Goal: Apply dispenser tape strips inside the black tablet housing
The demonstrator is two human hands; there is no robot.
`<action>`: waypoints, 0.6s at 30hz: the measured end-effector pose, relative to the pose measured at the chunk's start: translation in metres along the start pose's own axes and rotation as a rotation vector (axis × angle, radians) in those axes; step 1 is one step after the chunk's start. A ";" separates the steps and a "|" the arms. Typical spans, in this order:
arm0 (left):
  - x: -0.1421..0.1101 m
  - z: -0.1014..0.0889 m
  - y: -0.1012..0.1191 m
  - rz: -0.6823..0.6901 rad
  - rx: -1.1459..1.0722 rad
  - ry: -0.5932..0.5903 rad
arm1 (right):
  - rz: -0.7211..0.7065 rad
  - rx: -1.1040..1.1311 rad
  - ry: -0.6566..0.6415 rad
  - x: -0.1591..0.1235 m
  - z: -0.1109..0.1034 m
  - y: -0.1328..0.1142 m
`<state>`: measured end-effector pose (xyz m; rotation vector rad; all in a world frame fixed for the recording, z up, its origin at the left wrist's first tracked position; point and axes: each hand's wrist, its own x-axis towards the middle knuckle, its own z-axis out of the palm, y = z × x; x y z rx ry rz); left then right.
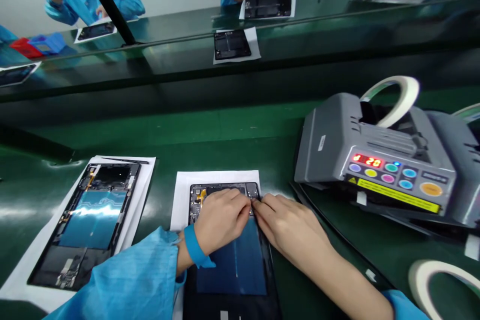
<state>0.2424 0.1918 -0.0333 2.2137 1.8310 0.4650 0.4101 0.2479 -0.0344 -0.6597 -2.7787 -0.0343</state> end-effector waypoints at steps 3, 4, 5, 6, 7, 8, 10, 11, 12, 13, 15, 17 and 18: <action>0.000 0.000 0.001 -0.009 0.004 0.003 | 0.009 -0.118 0.003 -0.005 -0.001 -0.010; 0.000 -0.001 0.001 -0.012 0.006 0.005 | 0.012 -0.133 0.010 -0.006 -0.001 -0.011; 0.001 -0.001 0.000 -0.015 0.007 0.008 | 0.012 -0.123 0.016 -0.007 -0.001 -0.010; 0.001 -0.001 0.000 -0.015 0.007 0.011 | 0.009 -0.091 0.020 -0.008 -0.001 -0.009; 0.002 -0.001 0.000 -0.012 0.005 0.013 | 0.003 -0.048 0.023 -0.008 0.000 -0.006; 0.002 -0.002 0.000 -0.006 0.003 0.013 | -0.001 -0.005 0.021 -0.008 0.000 -0.002; 0.004 -0.002 -0.001 0.003 -0.009 0.005 | 0.004 0.059 0.003 -0.009 0.000 0.005; 0.004 -0.002 -0.001 0.003 -0.020 -0.002 | 0.014 0.077 -0.010 -0.009 0.000 0.008; 0.005 -0.003 -0.002 0.003 -0.032 -0.009 | 0.027 0.088 -0.022 -0.009 -0.001 0.010; 0.007 -0.003 -0.002 0.000 -0.045 -0.015 | 0.039 0.096 -0.031 -0.009 -0.001 0.012; 0.010 -0.003 -0.002 -0.003 -0.070 -0.021 | 0.055 0.118 -0.035 -0.009 -0.001 0.015; 0.013 -0.003 -0.002 0.001 -0.090 -0.021 | 0.071 0.152 -0.030 -0.009 -0.001 0.018; 0.014 -0.003 -0.002 0.002 -0.099 -0.018 | 0.081 0.171 -0.026 -0.009 -0.001 0.020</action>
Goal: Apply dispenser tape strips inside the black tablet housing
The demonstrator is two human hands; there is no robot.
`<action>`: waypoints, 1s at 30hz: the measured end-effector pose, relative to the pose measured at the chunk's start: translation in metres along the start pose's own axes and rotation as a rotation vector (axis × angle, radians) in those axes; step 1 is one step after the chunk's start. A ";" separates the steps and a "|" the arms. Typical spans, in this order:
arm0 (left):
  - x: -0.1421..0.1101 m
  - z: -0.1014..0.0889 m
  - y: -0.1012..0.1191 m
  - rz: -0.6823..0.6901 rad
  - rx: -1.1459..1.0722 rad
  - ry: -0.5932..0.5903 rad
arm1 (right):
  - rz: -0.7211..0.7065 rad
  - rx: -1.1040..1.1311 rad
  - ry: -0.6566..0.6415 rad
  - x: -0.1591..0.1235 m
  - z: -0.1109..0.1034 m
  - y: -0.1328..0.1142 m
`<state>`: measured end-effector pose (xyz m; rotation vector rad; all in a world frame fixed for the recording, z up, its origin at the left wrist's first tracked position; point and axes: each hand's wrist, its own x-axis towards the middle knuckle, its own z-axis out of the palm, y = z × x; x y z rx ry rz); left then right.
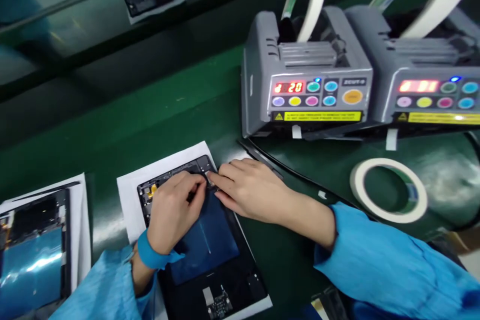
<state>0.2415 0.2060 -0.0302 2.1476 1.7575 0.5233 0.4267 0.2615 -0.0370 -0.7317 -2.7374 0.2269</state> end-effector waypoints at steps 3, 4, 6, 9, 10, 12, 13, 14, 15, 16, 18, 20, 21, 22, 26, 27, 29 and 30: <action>0.002 0.000 0.001 0.009 -0.022 0.015 | 0.026 0.040 0.006 0.000 -0.001 0.003; 0.002 0.000 0.001 0.011 -0.025 0.020 | 0.030 0.046 0.006 0.000 -0.001 0.004; 0.001 0.000 0.001 0.013 -0.026 0.024 | 0.027 0.053 0.013 0.000 -0.001 0.005; 0.001 -0.001 0.001 0.011 -0.026 0.024 | 0.011 0.055 0.048 -0.001 -0.002 0.005; 0.001 -0.001 0.001 0.010 -0.026 0.023 | 0.004 0.053 0.064 -0.001 -0.002 0.005; 0.001 -0.002 0.001 0.010 -0.025 0.019 | -0.010 0.048 0.097 -0.001 -0.002 0.005; 0.001 -0.001 0.001 0.009 -0.026 0.015 | -0.017 0.047 0.114 -0.002 -0.001 0.005; 0.001 -0.001 0.001 0.007 -0.027 0.013 | -0.023 0.049 0.128 -0.002 -0.001 0.005; 0.000 -0.001 0.001 0.006 -0.028 0.010 | -0.025 0.052 0.138 -0.002 -0.001 0.005; 0.000 -0.001 0.001 0.004 -0.030 0.010 | -0.027 0.057 0.145 -0.002 0.000 0.005; 0.000 -0.001 0.001 0.004 -0.030 0.014 | -0.021 0.064 0.146 -0.002 0.000 0.005; 0.000 -0.001 0.001 0.005 -0.030 0.016 | -0.013 0.065 0.138 -0.002 0.001 0.004; 0.001 -0.001 0.001 0.004 -0.031 0.015 | -0.010 0.063 0.135 -0.002 0.001 0.004; 0.001 -0.001 0.001 0.003 -0.031 0.014 | -0.008 0.061 0.134 -0.002 0.001 0.004; 0.001 -0.002 0.001 -0.008 -0.018 0.010 | -0.005 0.058 0.118 -0.002 0.000 0.002; 0.001 -0.003 0.001 -0.010 -0.015 0.010 | -0.002 0.059 0.110 -0.002 0.000 0.002; 0.001 -0.003 0.000 -0.010 -0.016 0.006 | 0.006 0.056 0.099 -0.002 0.000 0.001; 0.001 -0.003 0.000 -0.008 -0.019 0.006 | 0.012 0.053 0.099 -0.002 0.001 0.001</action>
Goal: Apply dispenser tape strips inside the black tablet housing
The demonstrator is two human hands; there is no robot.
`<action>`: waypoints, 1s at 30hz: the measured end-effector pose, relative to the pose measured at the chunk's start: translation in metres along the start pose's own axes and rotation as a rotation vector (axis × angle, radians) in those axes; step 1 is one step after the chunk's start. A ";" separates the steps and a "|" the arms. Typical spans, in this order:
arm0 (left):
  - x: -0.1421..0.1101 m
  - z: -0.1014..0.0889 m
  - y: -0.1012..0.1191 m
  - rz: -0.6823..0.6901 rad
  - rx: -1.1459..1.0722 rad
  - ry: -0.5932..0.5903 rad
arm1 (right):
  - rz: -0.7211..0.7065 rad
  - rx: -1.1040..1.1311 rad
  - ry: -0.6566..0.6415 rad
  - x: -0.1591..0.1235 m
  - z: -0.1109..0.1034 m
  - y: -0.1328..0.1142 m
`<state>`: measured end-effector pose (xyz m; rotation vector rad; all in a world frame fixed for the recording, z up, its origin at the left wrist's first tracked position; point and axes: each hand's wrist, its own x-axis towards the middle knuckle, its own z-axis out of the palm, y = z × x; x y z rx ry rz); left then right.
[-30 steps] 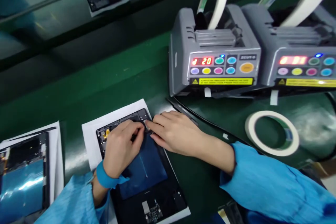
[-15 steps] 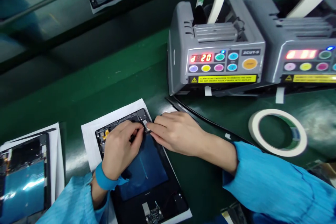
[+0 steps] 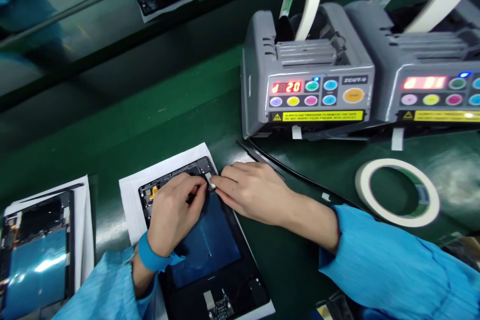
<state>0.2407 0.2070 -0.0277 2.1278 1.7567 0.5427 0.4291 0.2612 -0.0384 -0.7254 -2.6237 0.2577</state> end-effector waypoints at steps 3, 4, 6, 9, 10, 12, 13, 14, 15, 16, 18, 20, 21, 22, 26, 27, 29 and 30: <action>0.001 0.001 0.000 0.011 0.006 0.006 | 0.009 -0.003 0.010 0.001 0.001 0.001; 0.001 0.001 -0.001 0.014 0.016 0.011 | 0.009 -0.004 0.022 0.002 0.001 0.002; 0.002 0.002 -0.001 0.023 0.036 0.018 | 0.005 -0.025 0.053 0.004 -0.001 0.004; 0.003 0.002 -0.002 0.047 0.049 0.028 | 0.020 -0.129 0.100 0.006 -0.015 0.007; 0.003 0.002 -0.002 0.054 0.051 0.034 | 0.044 -0.180 0.105 0.004 -0.021 0.007; 0.003 0.002 -0.003 0.056 0.061 0.046 | 0.126 -0.284 0.102 -0.004 -0.035 0.005; 0.003 0.002 -0.004 0.055 0.069 0.049 | 0.179 -0.330 0.104 -0.011 -0.041 0.004; 0.003 0.002 -0.004 0.052 0.077 0.051 | 0.234 -0.370 0.112 -0.020 -0.045 0.003; 0.002 0.002 -0.004 0.049 0.084 0.051 | 0.288 -0.400 0.125 -0.030 -0.049 0.002; 0.002 0.002 -0.004 0.046 0.089 0.050 | 0.339 -0.423 0.139 -0.040 -0.051 0.002; 0.001 0.002 -0.004 0.040 0.091 0.048 | 0.424 -0.448 0.130 -0.060 -0.051 0.002; 0.001 0.002 -0.004 0.032 0.089 0.049 | 0.459 -0.470 0.083 -0.072 -0.046 0.003; 0.000 0.002 -0.004 0.030 0.089 0.050 | 0.459 -0.482 0.059 -0.074 -0.043 0.003; 0.000 0.002 -0.004 0.030 0.090 0.051 | 0.449 -0.494 0.037 -0.074 -0.040 0.002; 0.000 0.001 -0.005 0.039 0.088 0.054 | 0.428 -0.512 -0.055 -0.054 -0.029 -0.003; 0.000 0.001 -0.005 0.040 0.086 0.055 | 0.445 -0.499 -0.079 -0.048 -0.027 -0.004; 0.000 0.000 -0.004 0.038 0.078 0.054 | 0.483 -0.454 -0.109 -0.036 -0.024 -0.004; -0.001 0.000 -0.004 0.036 0.073 0.053 | 0.491 -0.425 -0.115 -0.032 -0.023 -0.004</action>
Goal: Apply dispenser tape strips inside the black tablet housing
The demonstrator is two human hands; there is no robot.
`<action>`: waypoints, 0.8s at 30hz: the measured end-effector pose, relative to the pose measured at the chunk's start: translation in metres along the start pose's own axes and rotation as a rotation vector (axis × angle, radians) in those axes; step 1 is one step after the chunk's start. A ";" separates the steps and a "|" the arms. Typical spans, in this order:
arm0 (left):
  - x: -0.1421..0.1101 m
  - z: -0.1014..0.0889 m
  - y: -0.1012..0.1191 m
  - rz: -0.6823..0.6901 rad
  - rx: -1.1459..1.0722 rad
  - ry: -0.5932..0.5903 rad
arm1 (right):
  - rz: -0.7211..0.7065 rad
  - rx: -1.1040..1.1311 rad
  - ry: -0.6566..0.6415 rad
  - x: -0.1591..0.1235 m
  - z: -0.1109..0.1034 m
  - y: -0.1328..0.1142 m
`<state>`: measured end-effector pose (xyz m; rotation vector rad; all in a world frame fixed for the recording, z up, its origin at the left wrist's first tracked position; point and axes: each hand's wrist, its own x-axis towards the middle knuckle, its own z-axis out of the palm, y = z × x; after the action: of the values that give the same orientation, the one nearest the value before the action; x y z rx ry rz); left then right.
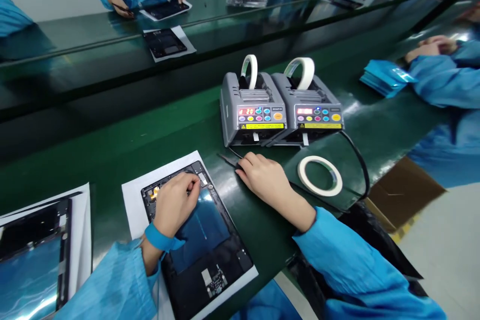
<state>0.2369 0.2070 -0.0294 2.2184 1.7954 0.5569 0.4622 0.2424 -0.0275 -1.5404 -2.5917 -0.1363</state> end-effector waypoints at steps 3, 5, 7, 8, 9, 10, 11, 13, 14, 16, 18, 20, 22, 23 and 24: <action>-0.003 0.000 0.001 -0.008 -0.008 -0.001 | -0.033 0.072 0.000 0.001 0.000 -0.002; -0.006 0.001 0.001 -0.009 -0.004 -0.002 | -0.046 0.173 0.024 -0.002 0.001 0.000; -0.008 0.004 0.001 -0.011 0.005 -0.003 | -0.037 0.384 0.033 -0.003 0.001 0.001; -0.009 0.005 0.000 -0.013 0.011 -0.003 | -0.035 0.511 0.026 -0.002 0.002 0.001; -0.010 0.006 0.000 -0.016 0.017 -0.002 | -0.037 0.628 0.009 0.002 0.003 0.000; -0.010 0.006 -0.001 -0.018 0.023 -0.003 | -0.043 0.712 -0.012 0.006 0.003 -0.002; -0.010 0.007 -0.001 -0.019 0.027 -0.004 | -0.057 0.745 -0.031 0.011 0.004 -0.004; -0.011 0.007 0.000 -0.017 0.029 -0.011 | -0.094 0.703 -0.048 0.022 0.006 -0.010; -0.011 0.007 0.000 -0.015 0.026 -0.015 | -0.111 0.641 -0.048 0.026 0.007 -0.012; -0.010 0.006 0.000 -0.010 0.015 -0.023 | -0.156 0.492 -0.027 0.032 0.010 -0.013; -0.009 0.006 0.001 -0.009 0.003 -0.031 | -0.210 0.380 -0.010 0.034 0.012 -0.009; -0.008 0.005 0.001 -0.008 -0.003 -0.039 | -0.253 0.336 -0.011 0.034 0.013 -0.003; -0.007 0.004 0.001 -0.009 -0.007 -0.046 | -0.269 0.336 -0.037 0.034 0.013 0.002; -0.006 0.004 0.001 -0.009 -0.011 -0.049 | -0.269 0.340 -0.057 0.034 0.013 0.005; -0.005 0.004 0.001 -0.008 -0.015 -0.052 | -0.269 0.345 -0.079 0.033 0.012 0.006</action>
<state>0.2385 0.2020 -0.0329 2.1939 1.7674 0.5046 0.4511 0.2760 -0.0340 -1.1000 -2.6896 0.3373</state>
